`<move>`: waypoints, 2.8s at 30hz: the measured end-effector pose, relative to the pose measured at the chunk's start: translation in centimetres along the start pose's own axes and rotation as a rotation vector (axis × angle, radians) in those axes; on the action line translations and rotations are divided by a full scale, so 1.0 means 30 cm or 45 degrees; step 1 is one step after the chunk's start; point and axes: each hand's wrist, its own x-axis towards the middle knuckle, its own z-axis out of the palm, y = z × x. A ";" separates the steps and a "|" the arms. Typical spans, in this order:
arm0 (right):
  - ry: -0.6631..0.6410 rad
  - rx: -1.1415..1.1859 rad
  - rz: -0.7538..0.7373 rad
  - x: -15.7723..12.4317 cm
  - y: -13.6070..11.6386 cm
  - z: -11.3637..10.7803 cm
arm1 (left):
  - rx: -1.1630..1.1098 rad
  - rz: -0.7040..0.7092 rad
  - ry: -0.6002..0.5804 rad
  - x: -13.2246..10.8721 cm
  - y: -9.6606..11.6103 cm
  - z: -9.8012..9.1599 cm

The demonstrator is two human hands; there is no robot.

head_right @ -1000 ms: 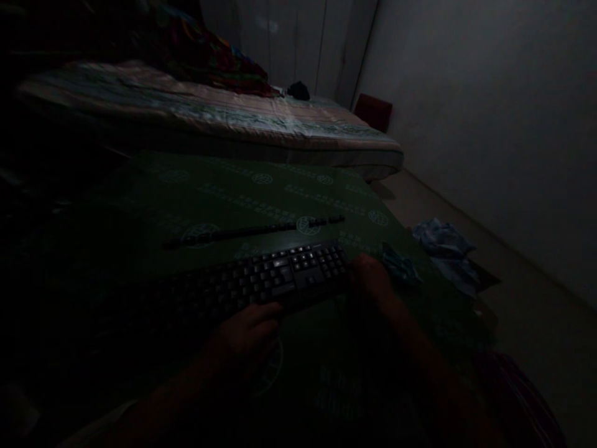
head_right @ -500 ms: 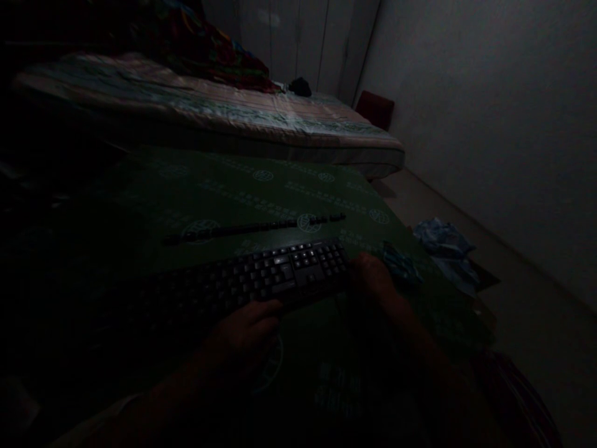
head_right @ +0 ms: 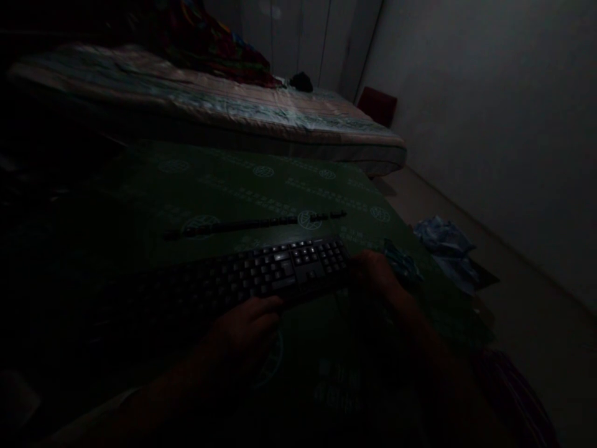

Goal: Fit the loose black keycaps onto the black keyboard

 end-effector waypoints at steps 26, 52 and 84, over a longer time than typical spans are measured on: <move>0.013 0.456 -0.037 0.013 0.074 0.014 | 0.039 0.025 -0.027 0.005 -0.001 0.001; -0.030 0.942 0.002 0.003 0.165 0.046 | -0.007 -0.012 -0.045 0.000 0.010 0.002; 0.085 1.300 -0.460 -0.290 -0.374 0.110 | -1.416 -1.034 -0.245 0.019 0.067 -0.098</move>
